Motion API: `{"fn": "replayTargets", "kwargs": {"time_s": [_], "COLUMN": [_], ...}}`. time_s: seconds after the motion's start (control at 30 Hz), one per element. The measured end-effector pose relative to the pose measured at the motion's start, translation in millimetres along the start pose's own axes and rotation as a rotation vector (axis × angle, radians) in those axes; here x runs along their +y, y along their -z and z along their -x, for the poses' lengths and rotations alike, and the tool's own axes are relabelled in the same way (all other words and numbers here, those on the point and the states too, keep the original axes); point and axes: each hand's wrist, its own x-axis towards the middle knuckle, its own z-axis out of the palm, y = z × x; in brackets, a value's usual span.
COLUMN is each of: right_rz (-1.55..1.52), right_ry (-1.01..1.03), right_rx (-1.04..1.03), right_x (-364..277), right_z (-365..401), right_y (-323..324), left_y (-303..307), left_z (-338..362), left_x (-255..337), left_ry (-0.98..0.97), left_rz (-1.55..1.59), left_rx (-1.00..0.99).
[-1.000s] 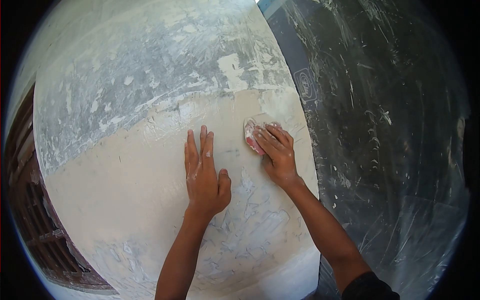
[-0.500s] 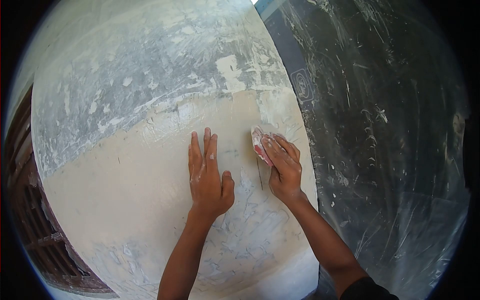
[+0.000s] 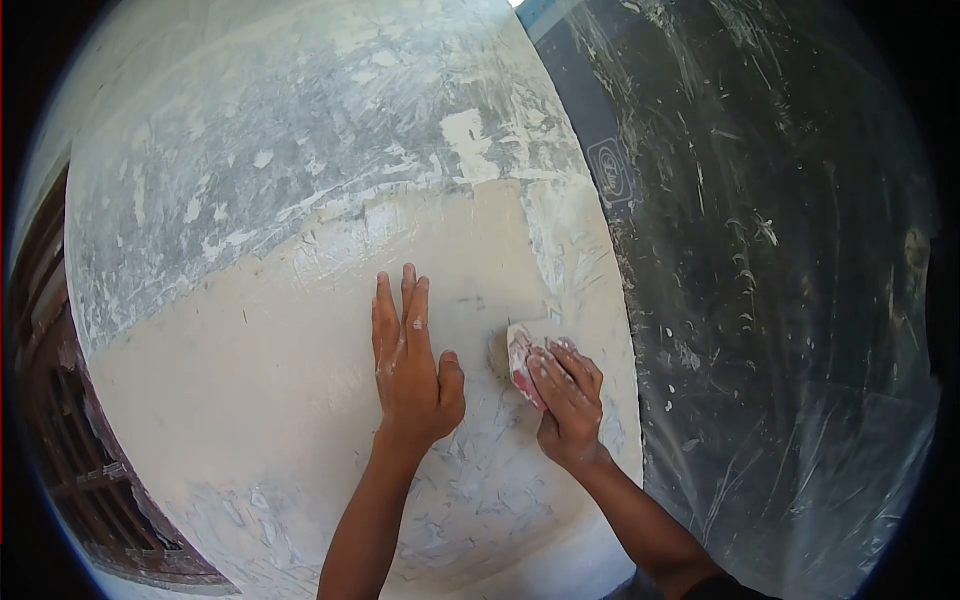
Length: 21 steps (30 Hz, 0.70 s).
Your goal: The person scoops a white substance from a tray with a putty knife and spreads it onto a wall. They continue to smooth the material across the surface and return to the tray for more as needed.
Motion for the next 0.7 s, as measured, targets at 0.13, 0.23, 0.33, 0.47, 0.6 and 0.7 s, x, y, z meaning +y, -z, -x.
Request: {"fn": "replayTargets", "kwargs": {"time_s": [0.13,0.23,0.33,0.47,0.6,0.7], "right_rz": [0.011,0.003,-0.010,-0.049,-0.001,0.065], "right_ry": [0.000,-0.092,-0.075,-0.059,-0.015,-0.012], "right_rx": [0.036,-0.176,-0.300,-0.290,-0.024,0.037], "right_x": [21.5,2.8,-27.7,-48.8,-17.3,27.5], "right_z": [-46.3,11.6,104.7,119.4,-2.7,-42.4], "right_y": [-31.3,-33.2,-15.3,7.2,-7.6,-28.3], "left_y": [-2.8,0.1,6.5,11.9,9.9,4.9], "left_z": [4.8,9.3,9.5,5.4,6.6,10.7], "left_x": [2.2,2.4,2.5,2.7,3.3,3.6], "left_ry": [0.022,0.029,0.025,0.031,0.044,0.052], "left_rz": [0.025,0.020,0.006,0.007,0.027,0.030], "left_rx": [0.016,0.007,-0.004,0.002,0.005,0.019]}}
